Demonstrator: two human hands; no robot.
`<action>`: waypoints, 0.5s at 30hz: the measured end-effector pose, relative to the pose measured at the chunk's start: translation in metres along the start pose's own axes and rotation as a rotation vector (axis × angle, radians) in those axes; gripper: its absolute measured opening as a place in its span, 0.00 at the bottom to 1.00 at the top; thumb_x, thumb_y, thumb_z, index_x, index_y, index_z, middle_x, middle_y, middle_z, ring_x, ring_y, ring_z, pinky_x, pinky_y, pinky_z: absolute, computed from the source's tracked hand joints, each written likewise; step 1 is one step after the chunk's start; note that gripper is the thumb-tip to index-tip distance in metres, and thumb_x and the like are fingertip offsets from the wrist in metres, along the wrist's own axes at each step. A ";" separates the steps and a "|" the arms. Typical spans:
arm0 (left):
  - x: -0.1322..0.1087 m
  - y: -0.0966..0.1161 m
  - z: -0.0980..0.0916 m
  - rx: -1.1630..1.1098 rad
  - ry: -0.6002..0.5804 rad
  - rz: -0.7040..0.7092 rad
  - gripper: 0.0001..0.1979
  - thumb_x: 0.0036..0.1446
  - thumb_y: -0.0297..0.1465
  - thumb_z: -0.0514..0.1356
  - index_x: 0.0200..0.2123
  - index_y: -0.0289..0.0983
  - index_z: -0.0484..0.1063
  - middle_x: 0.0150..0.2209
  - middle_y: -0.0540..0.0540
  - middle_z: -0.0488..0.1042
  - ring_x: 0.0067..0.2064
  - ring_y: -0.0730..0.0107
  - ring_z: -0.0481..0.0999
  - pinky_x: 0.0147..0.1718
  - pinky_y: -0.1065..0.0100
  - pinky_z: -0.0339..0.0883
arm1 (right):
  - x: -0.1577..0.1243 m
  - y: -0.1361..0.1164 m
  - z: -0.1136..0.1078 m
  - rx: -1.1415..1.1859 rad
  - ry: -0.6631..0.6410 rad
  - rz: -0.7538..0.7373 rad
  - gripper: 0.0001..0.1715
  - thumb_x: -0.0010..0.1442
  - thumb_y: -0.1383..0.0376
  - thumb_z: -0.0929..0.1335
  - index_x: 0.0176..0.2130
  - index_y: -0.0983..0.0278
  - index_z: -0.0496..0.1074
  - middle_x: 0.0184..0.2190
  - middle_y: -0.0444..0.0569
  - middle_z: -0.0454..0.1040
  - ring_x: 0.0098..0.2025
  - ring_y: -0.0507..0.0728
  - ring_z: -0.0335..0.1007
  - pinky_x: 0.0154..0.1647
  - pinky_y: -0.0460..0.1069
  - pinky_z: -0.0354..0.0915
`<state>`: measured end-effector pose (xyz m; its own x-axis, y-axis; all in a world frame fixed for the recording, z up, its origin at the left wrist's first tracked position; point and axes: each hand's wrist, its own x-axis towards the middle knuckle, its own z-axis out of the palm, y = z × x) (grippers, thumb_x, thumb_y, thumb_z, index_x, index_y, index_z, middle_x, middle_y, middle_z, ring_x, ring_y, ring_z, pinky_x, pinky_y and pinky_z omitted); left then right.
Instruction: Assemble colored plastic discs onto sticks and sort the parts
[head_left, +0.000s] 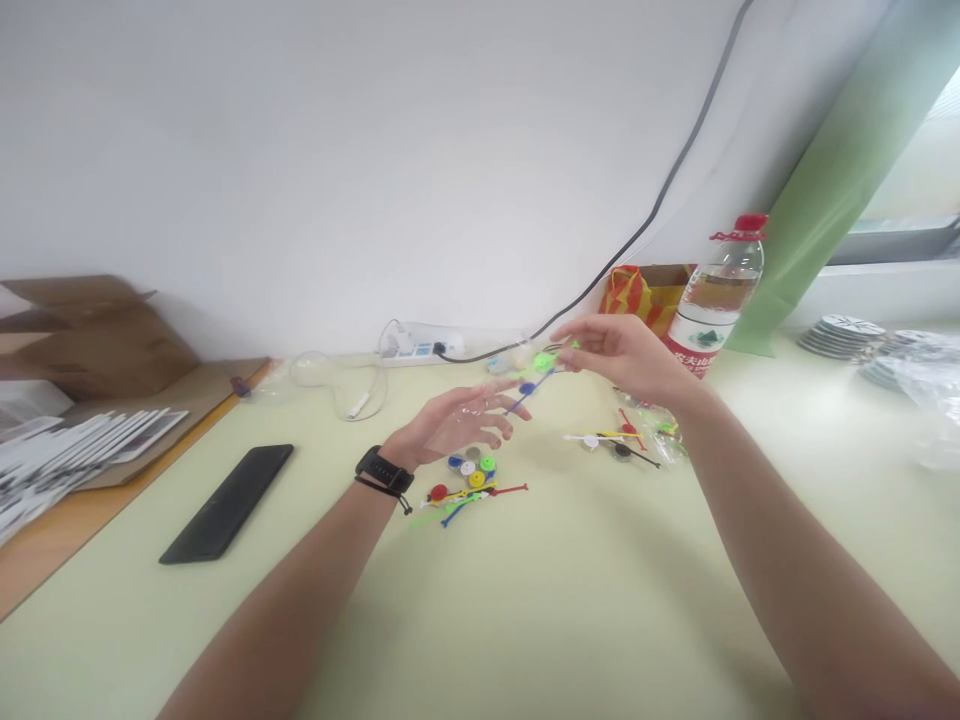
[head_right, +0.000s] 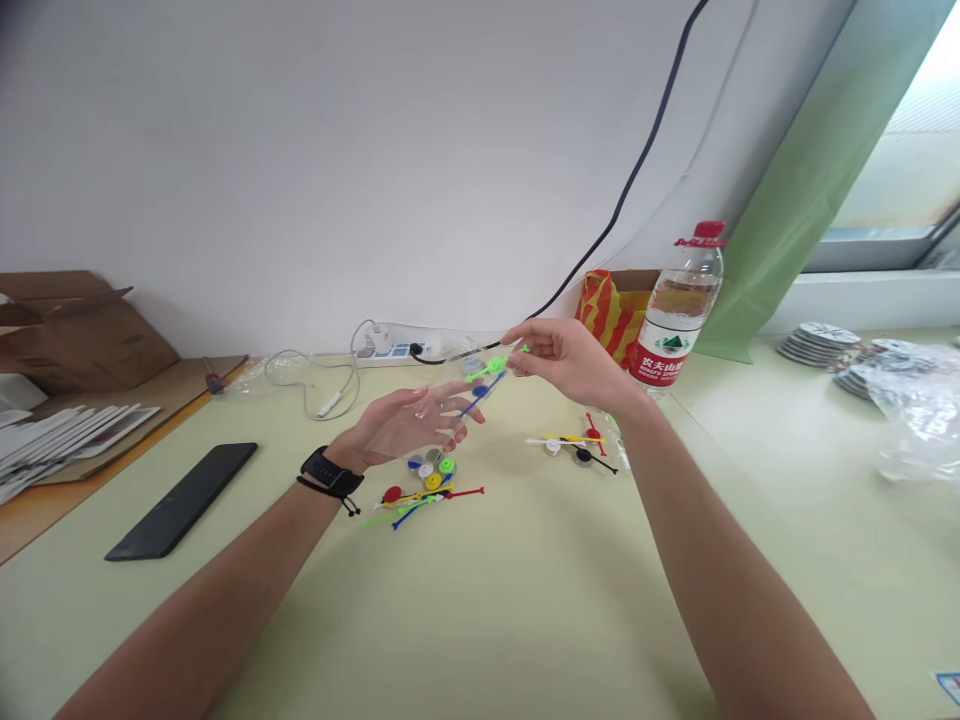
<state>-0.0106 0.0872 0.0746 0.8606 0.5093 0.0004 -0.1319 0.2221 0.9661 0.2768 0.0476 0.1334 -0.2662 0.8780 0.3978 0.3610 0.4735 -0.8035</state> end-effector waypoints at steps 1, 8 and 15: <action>0.000 0.000 0.000 0.000 -0.007 -0.005 0.32 0.69 0.46 0.51 0.71 0.39 0.59 0.59 0.31 0.69 0.45 0.57 0.72 0.47 0.57 0.63 | 0.000 0.000 0.000 0.011 0.015 0.001 0.20 0.58 0.50 0.75 0.44 0.60 0.80 0.36 0.50 0.83 0.42 0.61 0.80 0.45 0.55 0.75; 0.000 -0.002 0.003 0.017 -0.035 -0.037 0.31 0.70 0.44 0.50 0.72 0.41 0.57 0.59 0.31 0.69 0.47 0.55 0.73 0.45 0.57 0.64 | -0.001 0.001 -0.008 0.034 0.007 -0.012 0.20 0.58 0.49 0.76 0.43 0.59 0.81 0.39 0.50 0.83 0.45 0.63 0.80 0.50 0.57 0.76; 0.000 -0.001 0.006 0.015 -0.035 -0.055 0.31 0.70 0.44 0.50 0.72 0.41 0.56 0.59 0.32 0.70 0.46 0.56 0.73 0.45 0.58 0.64 | -0.004 -0.003 -0.016 -0.033 0.003 -0.020 0.21 0.58 0.48 0.75 0.44 0.60 0.83 0.40 0.51 0.83 0.46 0.64 0.79 0.48 0.57 0.75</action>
<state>-0.0077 0.0821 0.0747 0.8831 0.4672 -0.0439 -0.0770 0.2364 0.9686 0.2906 0.0437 0.1416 -0.2714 0.8685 0.4149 0.3844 0.4930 -0.7805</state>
